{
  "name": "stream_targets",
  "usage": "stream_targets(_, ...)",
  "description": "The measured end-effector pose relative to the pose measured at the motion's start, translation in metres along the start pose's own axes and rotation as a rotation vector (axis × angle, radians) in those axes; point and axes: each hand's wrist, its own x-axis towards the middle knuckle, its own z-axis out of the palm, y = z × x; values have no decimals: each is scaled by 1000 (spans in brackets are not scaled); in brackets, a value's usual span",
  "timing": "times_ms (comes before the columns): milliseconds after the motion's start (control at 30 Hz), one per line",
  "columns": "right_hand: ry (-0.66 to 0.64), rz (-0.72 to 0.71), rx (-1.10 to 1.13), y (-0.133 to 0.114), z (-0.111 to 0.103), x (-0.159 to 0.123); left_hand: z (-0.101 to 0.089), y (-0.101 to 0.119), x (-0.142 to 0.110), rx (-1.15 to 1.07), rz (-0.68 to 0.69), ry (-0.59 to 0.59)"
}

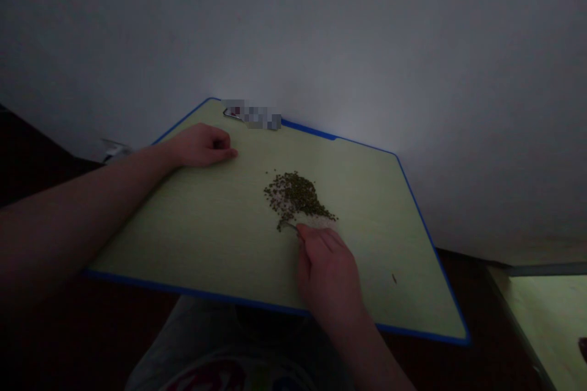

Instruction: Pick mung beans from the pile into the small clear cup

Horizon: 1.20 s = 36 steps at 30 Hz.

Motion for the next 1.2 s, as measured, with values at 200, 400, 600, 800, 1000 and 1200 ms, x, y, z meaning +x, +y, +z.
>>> stream_targets(200,-6,22,-8,1,-1,-1,-1,1,1,34,-16,-25)
stream_targets(400,7,41,7,4,3,3,0,-1,1,30,-14,-19)
stream_targets(600,-3,36,16,3,2,7,0,0,0,20,-7,-19)
stream_targets(800,-4,60,12,5,2,4,0,-1,1,17,11,10)
stream_targets(1000,-10,57,23,7,4,9,1,-1,1,13,4,-2)
stream_targets(1200,-29,33,60,6,2,10,0,0,1,35,11,-12)
